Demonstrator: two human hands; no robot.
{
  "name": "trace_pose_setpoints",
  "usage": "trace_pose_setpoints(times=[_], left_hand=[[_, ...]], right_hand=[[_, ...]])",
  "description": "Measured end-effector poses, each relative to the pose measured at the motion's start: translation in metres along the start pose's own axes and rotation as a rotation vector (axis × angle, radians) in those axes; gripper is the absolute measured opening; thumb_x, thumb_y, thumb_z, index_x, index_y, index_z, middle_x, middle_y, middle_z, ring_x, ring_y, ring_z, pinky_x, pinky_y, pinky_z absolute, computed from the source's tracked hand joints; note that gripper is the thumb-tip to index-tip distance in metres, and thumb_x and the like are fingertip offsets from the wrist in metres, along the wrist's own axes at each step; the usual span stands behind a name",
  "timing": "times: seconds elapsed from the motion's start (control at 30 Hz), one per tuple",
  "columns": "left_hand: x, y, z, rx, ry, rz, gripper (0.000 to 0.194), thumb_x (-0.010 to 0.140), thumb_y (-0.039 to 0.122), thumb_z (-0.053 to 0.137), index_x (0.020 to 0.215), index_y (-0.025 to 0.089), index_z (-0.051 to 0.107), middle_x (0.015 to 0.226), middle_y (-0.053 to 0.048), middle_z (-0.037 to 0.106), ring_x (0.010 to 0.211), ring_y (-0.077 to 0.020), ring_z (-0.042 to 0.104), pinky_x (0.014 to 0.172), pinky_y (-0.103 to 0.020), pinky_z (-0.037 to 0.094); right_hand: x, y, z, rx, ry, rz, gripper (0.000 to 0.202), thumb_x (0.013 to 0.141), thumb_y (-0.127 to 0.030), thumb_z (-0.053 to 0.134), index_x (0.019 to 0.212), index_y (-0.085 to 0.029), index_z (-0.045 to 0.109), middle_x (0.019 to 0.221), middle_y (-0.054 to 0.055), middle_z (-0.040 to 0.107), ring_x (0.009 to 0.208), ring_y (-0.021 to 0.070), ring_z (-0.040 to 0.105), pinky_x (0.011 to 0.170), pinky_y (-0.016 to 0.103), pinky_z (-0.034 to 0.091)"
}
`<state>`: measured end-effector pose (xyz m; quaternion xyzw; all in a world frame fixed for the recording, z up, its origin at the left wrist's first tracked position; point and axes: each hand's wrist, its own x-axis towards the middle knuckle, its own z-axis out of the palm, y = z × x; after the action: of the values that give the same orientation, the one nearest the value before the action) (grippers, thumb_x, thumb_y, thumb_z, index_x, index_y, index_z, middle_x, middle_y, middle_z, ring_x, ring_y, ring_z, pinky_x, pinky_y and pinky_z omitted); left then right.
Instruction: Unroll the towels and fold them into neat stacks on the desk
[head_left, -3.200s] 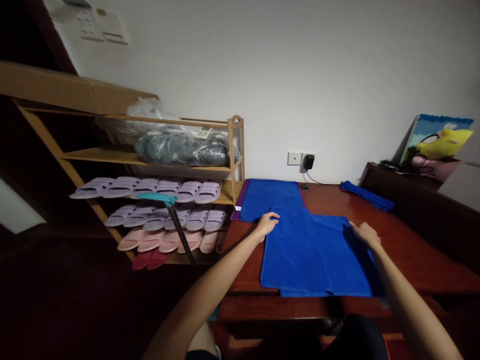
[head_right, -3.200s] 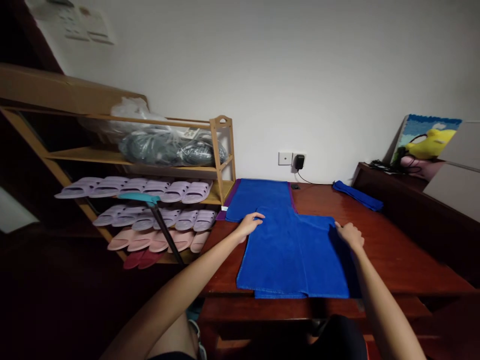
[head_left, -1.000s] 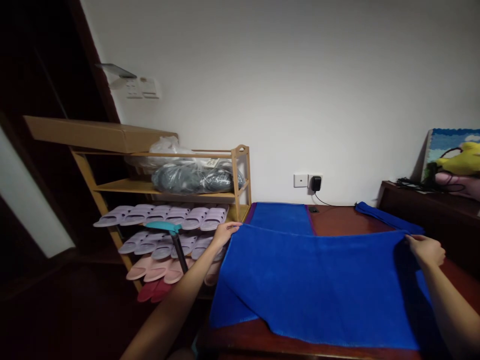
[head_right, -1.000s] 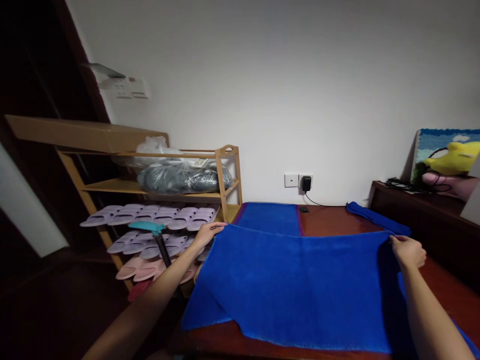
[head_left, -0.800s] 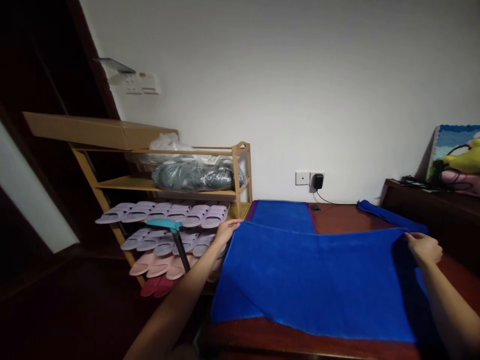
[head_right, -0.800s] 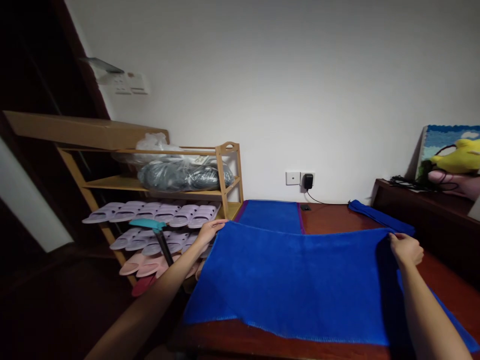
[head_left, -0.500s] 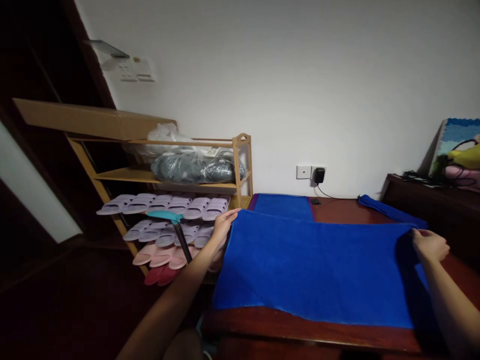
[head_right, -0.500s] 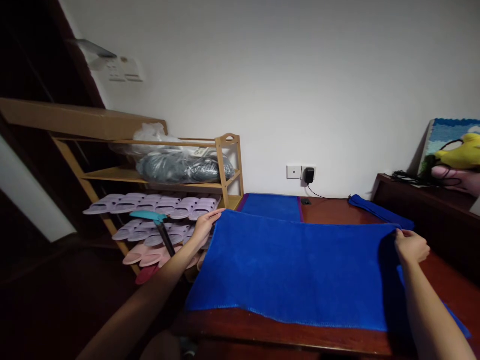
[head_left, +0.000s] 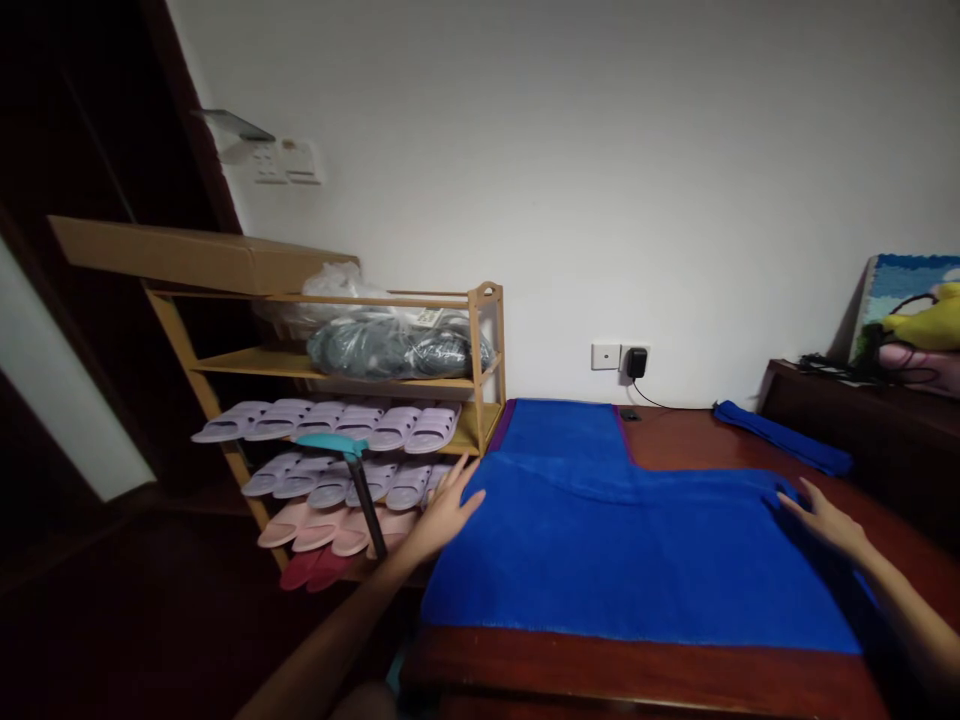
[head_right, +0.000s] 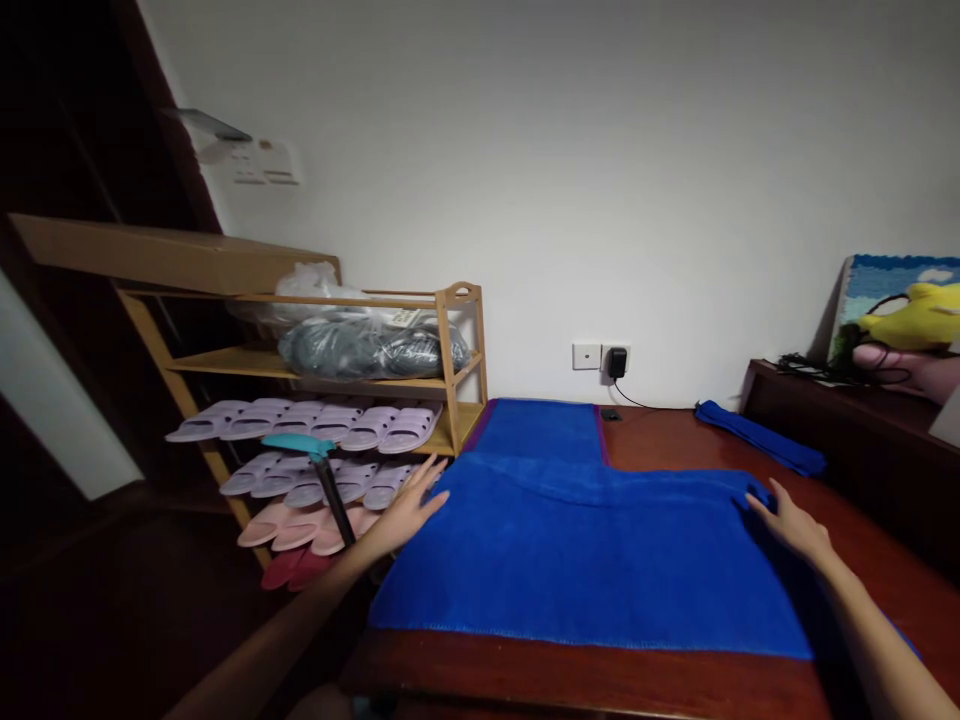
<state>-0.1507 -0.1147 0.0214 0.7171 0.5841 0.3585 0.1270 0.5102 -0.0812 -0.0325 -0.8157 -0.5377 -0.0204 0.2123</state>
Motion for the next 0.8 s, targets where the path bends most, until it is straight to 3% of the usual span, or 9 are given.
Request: trace_pose_setpoints(times=[0.13, 0.23, 0.53, 0.8], left_hand=[[-0.068, 0.015, -0.011, 0.278, -0.251, 0.301, 0.054, 0.096, 0.041, 0.036, 0.147, 0.032, 0.021, 0.154, -0.004, 0.020, 0.140, -0.0237, 0.022, 0.111, -0.045, 0.024], [-0.092, 0.023, -0.011, 0.381, -0.379, 0.380, 0.056, 0.097, 0.042, 0.034, 0.148, 0.032, 0.013, 0.153, -0.004, 0.023, 0.140, -0.0241, 0.020, 0.111, -0.048, 0.022], [-0.102, 0.024, -0.017, 0.450, -0.449, 0.355, 0.055, 0.098, 0.046, 0.031, 0.148, 0.034, 0.012, 0.153, -0.001, 0.020, 0.140, -0.0258, 0.020, 0.110, -0.052, 0.021], [-0.116, 0.022, -0.029, 0.445, -0.395, 0.411, 0.055, 0.097, 0.041, 0.035, 0.147, 0.036, 0.012, 0.151, 0.000, 0.025, 0.138, -0.0251, 0.028, 0.108, -0.045, 0.028]], right_hand=[[-0.049, 0.032, 0.009, -0.019, -0.101, -0.111, 0.077, 0.081, -0.067, 0.030, 0.146, -0.025, 0.031, 0.148, 0.016, 0.032, 0.136, 0.0338, 0.028, 0.101, 0.058, 0.030], [-0.076, 0.042, 0.003, -0.066, -0.116, -0.140, 0.075, 0.082, -0.067, 0.028, 0.146, -0.027, 0.030, 0.151, 0.012, 0.026, 0.138, 0.0316, 0.023, 0.105, 0.057, 0.026], [-0.089, 0.040, -0.015, -0.178, -0.232, -0.149, 0.074, 0.084, -0.068, 0.019, 0.146, -0.029, 0.028, 0.153, 0.006, 0.023, 0.141, 0.0250, 0.018, 0.109, 0.055, 0.021], [-0.094, 0.046, -0.016, -0.159, -0.225, -0.158, 0.076, 0.081, -0.071, 0.021, 0.144, -0.030, 0.033, 0.152, 0.004, 0.025, 0.140, 0.0262, 0.021, 0.109, 0.054, 0.022]])
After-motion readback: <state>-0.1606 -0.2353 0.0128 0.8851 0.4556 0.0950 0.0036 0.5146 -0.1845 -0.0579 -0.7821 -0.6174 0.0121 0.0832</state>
